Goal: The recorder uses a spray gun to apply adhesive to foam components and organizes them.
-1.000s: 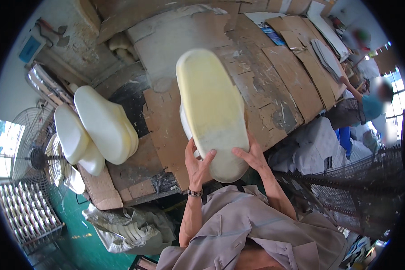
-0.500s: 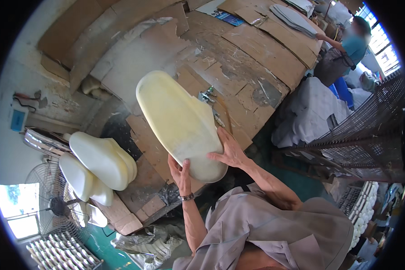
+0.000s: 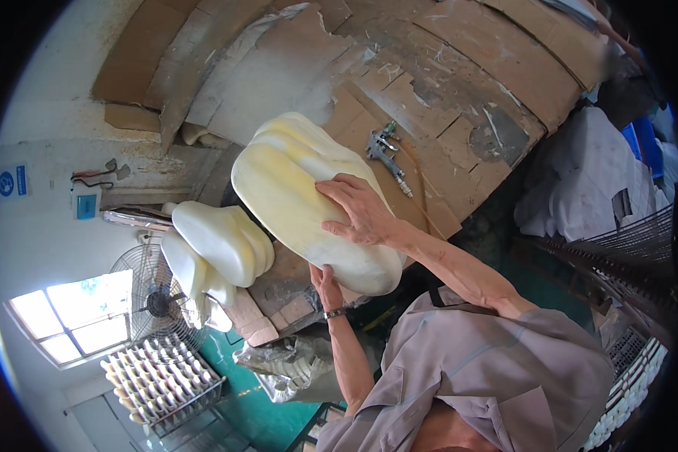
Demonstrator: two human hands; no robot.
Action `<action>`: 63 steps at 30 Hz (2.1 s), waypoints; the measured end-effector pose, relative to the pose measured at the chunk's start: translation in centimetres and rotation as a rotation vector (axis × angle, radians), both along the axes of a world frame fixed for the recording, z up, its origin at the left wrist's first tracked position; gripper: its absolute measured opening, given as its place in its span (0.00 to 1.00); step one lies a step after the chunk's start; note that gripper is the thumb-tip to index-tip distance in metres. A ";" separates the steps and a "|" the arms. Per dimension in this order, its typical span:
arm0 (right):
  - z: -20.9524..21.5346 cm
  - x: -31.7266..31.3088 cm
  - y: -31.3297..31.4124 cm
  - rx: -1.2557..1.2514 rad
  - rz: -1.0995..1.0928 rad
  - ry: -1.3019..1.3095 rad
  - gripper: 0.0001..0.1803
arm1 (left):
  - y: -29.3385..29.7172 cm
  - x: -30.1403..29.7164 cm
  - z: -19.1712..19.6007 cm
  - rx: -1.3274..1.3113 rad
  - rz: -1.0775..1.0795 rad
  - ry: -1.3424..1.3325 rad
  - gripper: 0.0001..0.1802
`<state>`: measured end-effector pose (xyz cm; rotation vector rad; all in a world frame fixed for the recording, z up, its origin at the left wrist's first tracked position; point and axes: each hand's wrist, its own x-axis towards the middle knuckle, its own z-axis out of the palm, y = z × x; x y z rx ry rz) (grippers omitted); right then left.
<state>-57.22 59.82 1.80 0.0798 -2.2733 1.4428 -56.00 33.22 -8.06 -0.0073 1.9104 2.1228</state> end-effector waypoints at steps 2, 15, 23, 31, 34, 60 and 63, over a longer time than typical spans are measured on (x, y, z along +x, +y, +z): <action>-0.2 0.2 0.0 -0.006 -0.005 0.028 0.39 | -0.2 0.1 -0.2 -0.006 -0.001 0.003 0.33; -21.1 -1.8 6.5 0.323 -0.371 -0.466 0.38 | 0.7 -0.1 0.7 -0.080 0.073 -0.023 0.30; -23.4 -4.2 10.3 0.381 -0.286 -0.740 0.34 | 2.0 0.0 1.6 -0.057 0.066 -0.018 0.28; -9.4 12.0 8.7 -0.127 -0.643 -0.585 0.21 | 0.4 0.4 2.0 -0.145 0.062 0.097 0.33; -5.9 20.6 7.9 -0.295 -0.639 -0.532 0.21 | 2.1 2.4 4.1 -0.290 0.066 0.080 0.39; 20.2 34.2 -15.3 0.230 -0.307 -0.100 0.30 | -2.4 8.1 -2.8 0.266 -0.129 -0.213 0.38; 20.6 34.7 -15.1 0.262 -0.326 -0.093 0.28 | -2.7 9.1 -3.3 0.292 -0.124 -0.228 0.34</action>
